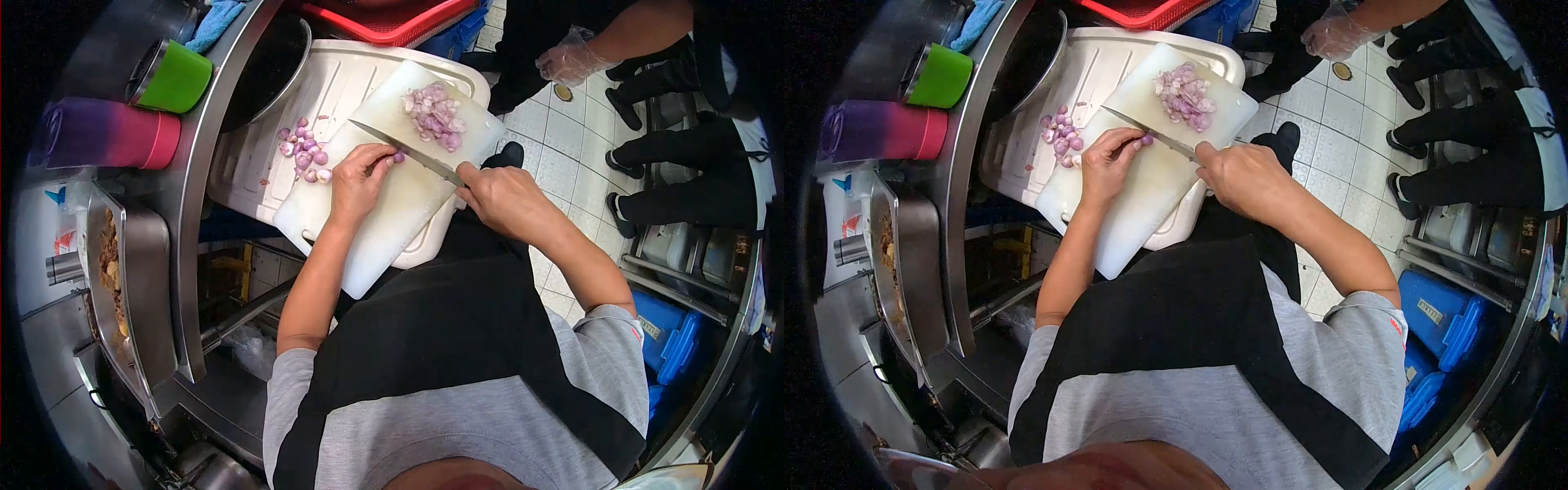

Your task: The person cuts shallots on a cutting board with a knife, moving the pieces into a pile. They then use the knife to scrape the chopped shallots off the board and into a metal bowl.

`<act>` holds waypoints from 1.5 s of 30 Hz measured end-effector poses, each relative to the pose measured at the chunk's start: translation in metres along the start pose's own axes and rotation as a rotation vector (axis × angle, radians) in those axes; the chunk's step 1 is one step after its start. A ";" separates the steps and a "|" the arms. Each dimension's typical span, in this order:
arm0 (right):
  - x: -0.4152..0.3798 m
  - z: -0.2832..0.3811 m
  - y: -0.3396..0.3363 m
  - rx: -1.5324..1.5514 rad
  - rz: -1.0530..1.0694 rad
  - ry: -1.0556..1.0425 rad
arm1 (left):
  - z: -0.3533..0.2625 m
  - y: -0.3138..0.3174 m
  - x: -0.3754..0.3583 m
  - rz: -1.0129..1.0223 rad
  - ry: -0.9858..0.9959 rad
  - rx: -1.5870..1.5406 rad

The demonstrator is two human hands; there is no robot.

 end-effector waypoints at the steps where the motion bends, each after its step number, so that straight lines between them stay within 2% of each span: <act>1: 0.003 -0.001 0.006 0.012 0.003 0.001 | 0.000 0.000 0.000 0.002 -0.001 0.000; 5: 0.024 -0.008 0.041 0.040 -0.048 0.000 | 0.004 0.001 -0.002 -0.010 -0.015 0.003; 8: 0.031 -0.010 0.042 0.061 -0.051 -0.028 | 0.002 0.000 -0.002 -0.014 -0.026 0.005; 12: 0.009 0.000 0.007 0.032 -0.041 -0.067 | 0.002 0.000 -0.003 -0.025 -0.037 -0.012; 14: 0.002 0.000 -0.002 0.024 0.012 -0.011 | 0.005 0.001 -0.003 -0.031 -0.019 -0.013; 22: 0.031 -0.010 0.044 0.076 -0.045 -0.003 | 0.002 0.001 -0.004 -0.025 -0.035 -0.021; 24: 0.029 -0.012 0.040 0.102 -0.070 0.004 | 0.003 0.001 -0.004 -0.047 -0.037 -0.040; 26: 0.026 -0.006 0.031 0.004 -0.029 -0.032 | 0.003 0.000 -0.003 -0.038 -0.052 -0.038; 28: 0.020 0.002 0.011 0.014 -0.012 0.025 | 0.009 -0.002 -0.004 -0.035 -0.083 -0.076; 30: 0.007 0.004 -0.003 0.038 -0.011 -0.015 | 0.009 0.002 -0.005 -0.046 -0.042 -0.015; 35: 0.013 -0.001 0.020 0.063 0.015 0.036 | 0.004 0.000 -0.005 -0.034 -0.076 -0.055; 40: 0.034 -0.007 0.044 0.104 -0.028 0.028 | -0.001 -0.001 -0.005 -0.059 -0.027 -0.039; 45: 0.020 0.004 0.010 0.035 -0.022 -0.016 | 0.007 0.001 -0.008 -0.073 -0.067 -0.070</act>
Point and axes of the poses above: each hand's wrist, its own x-axis towards the middle knuckle, its own y-axis out of the palm, z = x × y, the point moved 7 cm from there along x, towards the middle knuckle, and after that the axes turned 14 degrees about -z, right-handed, at the moved point
